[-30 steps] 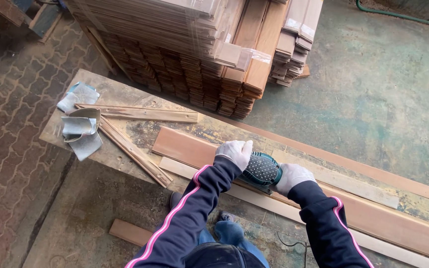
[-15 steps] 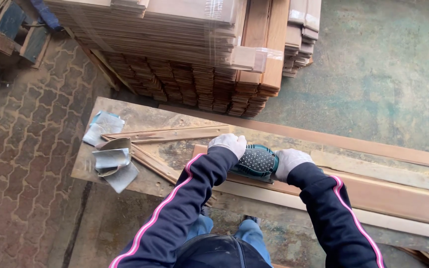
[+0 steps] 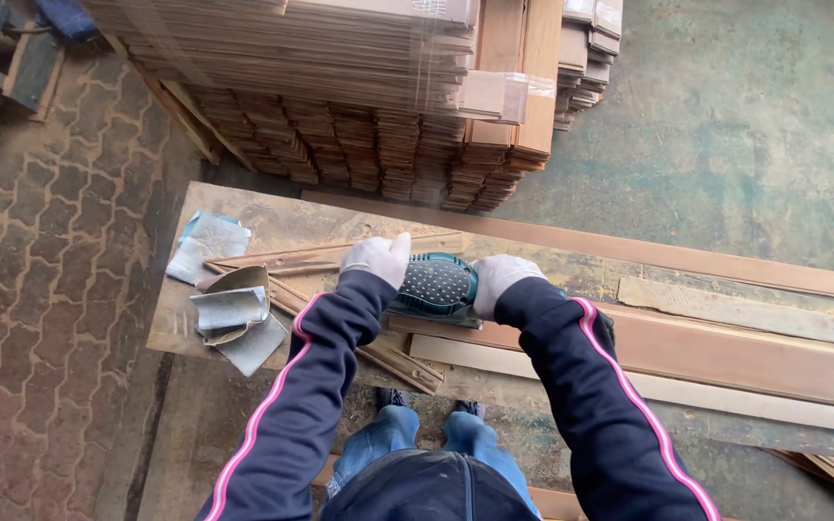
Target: Sand long wooden planks using an orbital sander and manual sandpaper sheets on a workbench.
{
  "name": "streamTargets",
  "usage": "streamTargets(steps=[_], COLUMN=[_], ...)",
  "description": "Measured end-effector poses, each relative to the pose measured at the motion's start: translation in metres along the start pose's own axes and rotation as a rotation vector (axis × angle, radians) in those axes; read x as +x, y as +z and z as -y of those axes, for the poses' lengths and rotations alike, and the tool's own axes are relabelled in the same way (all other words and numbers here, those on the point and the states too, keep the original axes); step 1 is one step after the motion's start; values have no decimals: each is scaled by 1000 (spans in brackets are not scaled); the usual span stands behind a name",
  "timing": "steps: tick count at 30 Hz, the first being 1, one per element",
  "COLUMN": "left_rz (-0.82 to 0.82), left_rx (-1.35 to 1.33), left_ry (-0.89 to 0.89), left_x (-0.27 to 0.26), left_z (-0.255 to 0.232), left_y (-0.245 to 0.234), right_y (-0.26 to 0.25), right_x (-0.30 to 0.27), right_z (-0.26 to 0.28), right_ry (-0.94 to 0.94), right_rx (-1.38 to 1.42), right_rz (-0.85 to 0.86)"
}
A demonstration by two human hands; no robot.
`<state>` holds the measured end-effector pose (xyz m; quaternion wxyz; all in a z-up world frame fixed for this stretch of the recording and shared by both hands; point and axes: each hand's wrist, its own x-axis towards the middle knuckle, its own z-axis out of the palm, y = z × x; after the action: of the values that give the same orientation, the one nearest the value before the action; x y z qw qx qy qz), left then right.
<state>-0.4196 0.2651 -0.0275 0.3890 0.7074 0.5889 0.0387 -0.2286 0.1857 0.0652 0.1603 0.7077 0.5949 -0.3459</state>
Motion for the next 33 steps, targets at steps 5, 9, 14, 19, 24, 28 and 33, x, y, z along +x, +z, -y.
streamTargets(steps=[5, 9, 14, 19, 24, 28, 33], left_rz=[-59, -33, -12, 8, -19, -34, -37], left_rx=[4, 17, -17, -38, -20, -20, 5], left_ry=[-1, 7, 31, 23, 53, 35, 48], left_x=[0, 8, -1, -1, 5, 6, 6], left_z=[6, -3, -47, -69, -57, -41, -19], left_y=[-4, 17, 34, 48, 49, 39, 30], right_y=[1, 2, -1, 0, -4, -6, 0], right_x=[2, -3, -16, -20, -19, -15, -7], right_z=[2, -13, -49, -74, -65, -52, -40], right_ry=[-24, 1, 35, 87, 68, 18, -25], right_rx=[52, -5, -8, 19, 6, 35, 19], right_rz=[17, 24, 20, 47, 48, 11, 10])
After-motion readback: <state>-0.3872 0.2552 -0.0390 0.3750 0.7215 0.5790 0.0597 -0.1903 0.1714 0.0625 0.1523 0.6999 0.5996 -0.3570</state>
